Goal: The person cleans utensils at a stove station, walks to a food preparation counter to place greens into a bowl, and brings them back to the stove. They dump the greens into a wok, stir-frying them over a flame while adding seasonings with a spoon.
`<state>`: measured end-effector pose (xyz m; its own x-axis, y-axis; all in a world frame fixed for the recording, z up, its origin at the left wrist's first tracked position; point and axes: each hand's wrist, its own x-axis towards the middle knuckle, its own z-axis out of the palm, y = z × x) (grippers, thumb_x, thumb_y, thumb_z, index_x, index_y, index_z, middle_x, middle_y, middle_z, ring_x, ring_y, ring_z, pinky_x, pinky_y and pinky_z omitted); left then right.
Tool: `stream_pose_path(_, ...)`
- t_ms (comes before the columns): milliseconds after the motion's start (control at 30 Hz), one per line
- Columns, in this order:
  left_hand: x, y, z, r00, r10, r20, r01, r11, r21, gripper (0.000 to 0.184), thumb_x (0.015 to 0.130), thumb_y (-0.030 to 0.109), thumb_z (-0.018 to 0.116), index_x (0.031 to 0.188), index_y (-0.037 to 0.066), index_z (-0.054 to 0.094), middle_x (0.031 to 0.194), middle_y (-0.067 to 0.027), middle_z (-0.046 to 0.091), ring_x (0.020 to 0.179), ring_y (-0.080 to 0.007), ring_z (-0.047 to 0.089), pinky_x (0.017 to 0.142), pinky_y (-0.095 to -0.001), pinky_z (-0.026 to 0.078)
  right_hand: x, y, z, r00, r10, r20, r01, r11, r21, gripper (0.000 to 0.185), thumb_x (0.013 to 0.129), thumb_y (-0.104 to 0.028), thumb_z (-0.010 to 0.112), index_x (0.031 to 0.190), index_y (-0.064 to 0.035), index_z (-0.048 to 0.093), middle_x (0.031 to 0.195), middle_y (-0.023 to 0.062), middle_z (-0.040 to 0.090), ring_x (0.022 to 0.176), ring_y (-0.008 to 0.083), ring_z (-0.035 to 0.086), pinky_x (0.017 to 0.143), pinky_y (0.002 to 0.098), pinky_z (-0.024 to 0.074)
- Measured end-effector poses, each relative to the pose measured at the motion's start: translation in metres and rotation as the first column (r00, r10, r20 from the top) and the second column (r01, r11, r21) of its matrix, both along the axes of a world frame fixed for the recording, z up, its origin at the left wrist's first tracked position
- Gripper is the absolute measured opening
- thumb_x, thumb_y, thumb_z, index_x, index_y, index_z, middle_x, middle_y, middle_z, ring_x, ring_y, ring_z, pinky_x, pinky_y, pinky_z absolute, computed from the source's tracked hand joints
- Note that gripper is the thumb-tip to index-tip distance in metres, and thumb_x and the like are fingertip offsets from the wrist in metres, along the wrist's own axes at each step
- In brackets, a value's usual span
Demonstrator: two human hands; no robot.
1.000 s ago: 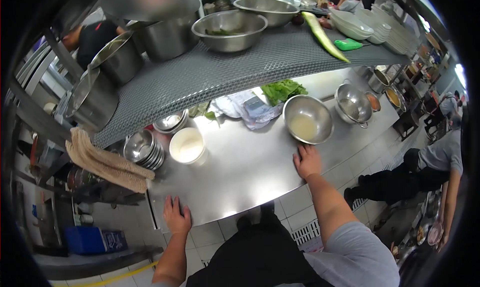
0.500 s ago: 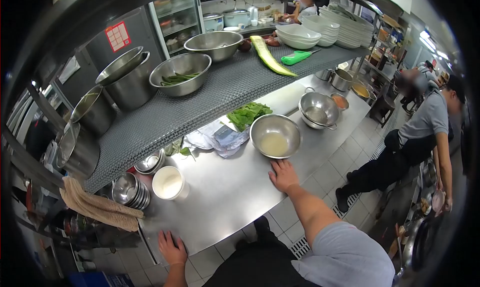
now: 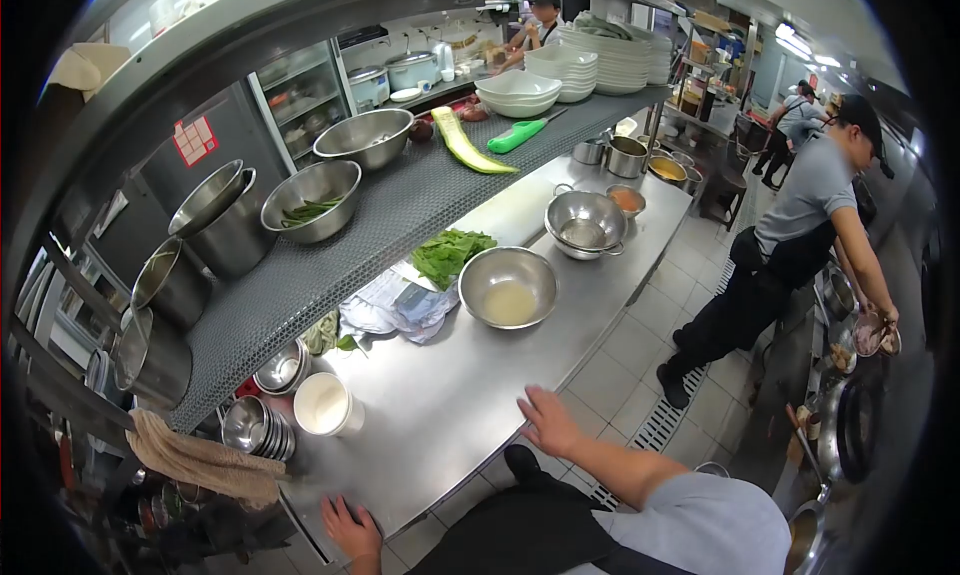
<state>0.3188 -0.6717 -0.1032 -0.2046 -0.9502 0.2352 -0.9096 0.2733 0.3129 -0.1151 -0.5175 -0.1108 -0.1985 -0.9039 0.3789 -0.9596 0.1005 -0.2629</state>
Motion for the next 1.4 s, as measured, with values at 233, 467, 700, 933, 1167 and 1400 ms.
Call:
stream_pose_path(233,0.025,-0.013,-0.010,0.945,0.021,-0.328,-0.070,0.988,-0.138,0.054,0.090,0.017,0.057,0.138,-0.002,0.041,0.144,-0.0231,0.038,0.132,-0.0387,0.039,0.107,-0.0480,0.032,-0.031,0.184,-0.269,0.957,-0.085,0.279,-0.279,0.012,0.960,0.046,0.088,-0.038,0.057,0.117,-0.0045,0.066,0.120,0.0211,0.063,0.110,0.0371,0.060,0.093,0.0473,0.0466)
stream_pose_path(467,0.031,-0.071,0.137,0.557,-0.184,-0.810,-0.390,0.803,-0.451,0.064,0.090,0.028,0.063,0.142,0.002,0.037,0.147,-0.0213,0.037,0.133,-0.0387,0.038,0.110,-0.0507,0.030,-0.055,0.305,-0.214,0.886,0.006,0.463,-0.463,0.050,0.885,0.046,0.085,-0.042,0.058,0.108,-0.0036,0.069,0.110,0.0191,0.067,0.100,0.0361,0.064,0.087,0.0464,0.0503)
stream_pose_path(700,0.011,-0.138,0.151,0.720,0.001,-0.694,-0.489,0.711,-0.506,0.083,0.084,0.032,0.076,0.146,0.001,0.031,0.146,-0.0245,0.037,0.134,-0.0341,0.039,0.113,-0.0404,0.031,-0.036,0.193,-0.071,0.888,-0.402,0.222,0.013,0.507,0.862,0.055,0.089,-0.044,0.054,0.125,-0.0029,0.058,0.112,0.0244,0.064,0.107,0.0407,0.060,0.092,0.0455,0.0479)
stream_pose_path(933,0.087,-0.170,0.135,0.772,0.129,-0.623,-0.562,0.595,-0.574,0.067,0.089,0.041,0.067,0.138,0.001,0.045,0.124,-0.0177,0.060,0.113,-0.0297,0.059,0.093,-0.0398,0.050,0.000,0.187,-0.041,0.818,-0.452,0.356,0.055,0.677,0.734,0.054,0.089,-0.043,0.054,0.131,-0.0092,0.054,0.108,0.0231,0.066,0.101,0.0413,0.062,0.089,0.0464,0.0492)
stream_pose_path(1167,0.054,-0.141,0.163,0.656,0.037,-0.754,-0.514,0.754,-0.409,0.065,0.090,0.042,0.065,0.137,0.001,0.046,0.123,-0.0170,0.060,0.112,-0.0290,0.059,0.091,-0.0393,0.051,0.019,0.288,-0.095,0.862,-0.481,0.159,-0.016,0.286,0.958,0.045,0.085,-0.039,0.057,0.107,-0.0014,0.069,0.112,0.0228,0.065,0.106,0.0383,0.062,0.091,0.0461,0.0489)
stream_pose_path(1400,0.027,-0.116,0.179,0.434,-0.015,-0.901,-0.344,0.921,-0.181,0.063,0.091,0.043,0.064,0.137,0.002,0.046,0.122,-0.0162,0.061,0.111,-0.0283,0.060,0.089,-0.0388,0.052,0.015,0.306,-0.105,0.816,-0.553,0.169,-0.017,0.270,0.963,0.043,0.085,-0.040,0.056,0.101,-0.0030,0.072,0.110,0.0219,0.066,0.103,0.0387,0.062,0.089,0.0471,0.0496)
